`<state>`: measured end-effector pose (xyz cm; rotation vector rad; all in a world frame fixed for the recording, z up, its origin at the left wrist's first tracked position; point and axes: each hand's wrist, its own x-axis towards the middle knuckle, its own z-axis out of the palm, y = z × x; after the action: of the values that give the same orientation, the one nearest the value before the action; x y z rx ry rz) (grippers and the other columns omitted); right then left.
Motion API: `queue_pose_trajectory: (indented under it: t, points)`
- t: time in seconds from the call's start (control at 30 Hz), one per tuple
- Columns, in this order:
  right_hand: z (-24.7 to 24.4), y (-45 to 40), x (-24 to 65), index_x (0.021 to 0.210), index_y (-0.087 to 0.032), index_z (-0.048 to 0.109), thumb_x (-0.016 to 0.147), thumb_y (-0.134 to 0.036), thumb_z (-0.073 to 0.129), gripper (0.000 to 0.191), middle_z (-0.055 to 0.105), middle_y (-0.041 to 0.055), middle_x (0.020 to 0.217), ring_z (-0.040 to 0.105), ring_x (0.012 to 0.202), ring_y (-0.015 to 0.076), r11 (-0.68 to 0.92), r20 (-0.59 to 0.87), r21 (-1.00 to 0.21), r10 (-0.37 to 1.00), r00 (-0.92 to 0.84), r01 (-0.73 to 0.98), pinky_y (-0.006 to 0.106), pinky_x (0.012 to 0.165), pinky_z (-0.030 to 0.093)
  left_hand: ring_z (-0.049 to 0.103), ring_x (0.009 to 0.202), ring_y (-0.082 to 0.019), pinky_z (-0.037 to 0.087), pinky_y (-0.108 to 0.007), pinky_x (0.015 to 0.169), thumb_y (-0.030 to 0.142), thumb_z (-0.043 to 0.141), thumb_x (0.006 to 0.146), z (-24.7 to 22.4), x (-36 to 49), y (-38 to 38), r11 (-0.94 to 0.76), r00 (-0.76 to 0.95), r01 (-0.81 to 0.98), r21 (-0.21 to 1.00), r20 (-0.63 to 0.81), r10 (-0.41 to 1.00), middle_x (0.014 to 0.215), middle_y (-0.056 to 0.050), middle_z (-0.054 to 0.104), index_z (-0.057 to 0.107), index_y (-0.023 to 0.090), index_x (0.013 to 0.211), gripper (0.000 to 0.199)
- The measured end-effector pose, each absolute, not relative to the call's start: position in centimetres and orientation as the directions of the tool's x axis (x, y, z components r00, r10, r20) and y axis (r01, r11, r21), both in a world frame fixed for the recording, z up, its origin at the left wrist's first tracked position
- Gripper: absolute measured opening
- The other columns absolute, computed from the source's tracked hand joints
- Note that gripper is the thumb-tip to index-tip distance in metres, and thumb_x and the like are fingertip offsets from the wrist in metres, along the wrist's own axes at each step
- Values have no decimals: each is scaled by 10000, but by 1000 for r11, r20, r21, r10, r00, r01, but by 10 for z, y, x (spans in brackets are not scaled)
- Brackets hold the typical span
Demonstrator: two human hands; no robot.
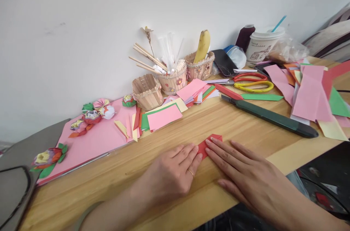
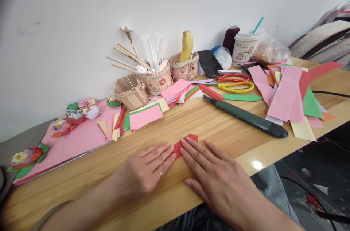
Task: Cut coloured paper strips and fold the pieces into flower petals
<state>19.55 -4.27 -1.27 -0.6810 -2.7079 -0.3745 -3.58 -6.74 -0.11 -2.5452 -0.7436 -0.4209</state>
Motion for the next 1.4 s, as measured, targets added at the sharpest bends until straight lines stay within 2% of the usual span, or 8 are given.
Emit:
queue_pose_trajectory:
  t: [0.17, 0.27, 0.5, 0.67, 0.87, 1.03, 1.27, 1.4]
  points:
    - [-13, -47, 193, 1318, -112, 477, 947, -322, 386, 436, 487, 84, 1368, 435, 1269, 229, 809, 429, 171, 453, -782, 562, 445, 1065, 292, 636, 1047, -242, 510, -339, 875, 54, 317, 909, 0, -35, -69, -749, 807, 568, -341, 409, 426, 1107, -166, 671, 646, 15, 1063, 366]
    - [-14, -45, 198, 1330, -100, 464, 933, -360, 404, 478, 471, 95, 1385, 411, 1286, 239, 775, 432, 166, 498, -751, 610, 454, 1096, 222, 641, 1035, -242, 509, -338, 865, 53, 324, 905, -1, -35, -68, -751, 808, 566, -341, 413, 421, 1089, -167, 678, 644, 11, 1058, 358]
    - [-14, -46, 199, 1324, -56, 456, 886, -517, 453, 636, 418, 193, 1404, 337, 1327, 310, 791, 412, 168, 485, -771, 588, 536, 1026, 312, 641, 1028, -241, 503, -337, 871, 64, 356, 892, -1, -34, -67, -756, 818, 552, -352, 406, 408, 1073, -166, 684, 643, 8, 1051, 332]
    - [-10, -54, 182, 1371, 0, 363, 871, -643, 365, 815, 449, 193, 1371, 403, 1292, 267, 905, 339, 87, 366, -867, 416, 461, 970, 428, 642, 1023, -248, 500, -343, 882, 75, 348, 898, -1, -33, -68, -763, 814, 553, -335, 414, 408, 1063, -179, 684, 653, -7, 1002, 332]
    - [-12, -44, 203, 1374, -63, 385, 908, -474, 440, 624, 500, 149, 1346, 474, 1236, 259, 822, 402, 142, 461, -791, 551, 482, 998, 390, 640, 1027, -253, 512, -357, 858, 58, 353, 885, -4, -34, -69, -743, 812, 565, -360, 405, 421, 1080, -174, 679, 625, 0, 1080, 340]
    - [-17, -36, 214, 1331, -118, 465, 938, -406, 408, 491, 501, 122, 1360, 431, 1270, 278, 760, 437, 164, 516, -737, 629, 504, 1005, 373, 647, 1014, -254, 513, -360, 855, 48, 346, 889, -5, -32, -73, -751, 808, 559, -351, 432, 400, 1055, -174, 688, 639, 8, 1053, 337]
    - [-11, -27, 191, 1089, -112, 644, 928, -272, 445, 302, 607, 153, 1201, 527, 1129, 290, 787, 445, -4, 554, -704, 617, 446, 896, 488, 626, 997, -185, 485, -330, 928, 121, 330, 969, 5, -23, -76, -827, 800, 523, -207, 455, 392, 990, -90, 699, 642, 79, 1070, 330]
    - [-4, -23, 186, 1015, -141, 666, 920, -253, 455, 257, 645, 131, 1052, 577, 986, 257, 810, 438, -96, 557, -706, 579, 423, 820, 517, 555, 1159, -215, 478, -329, 970, 130, 349, 974, 7, -24, -72, -829, 803, 543, -130, 368, 468, 1171, -134, 634, 573, 56, 1194, 322]
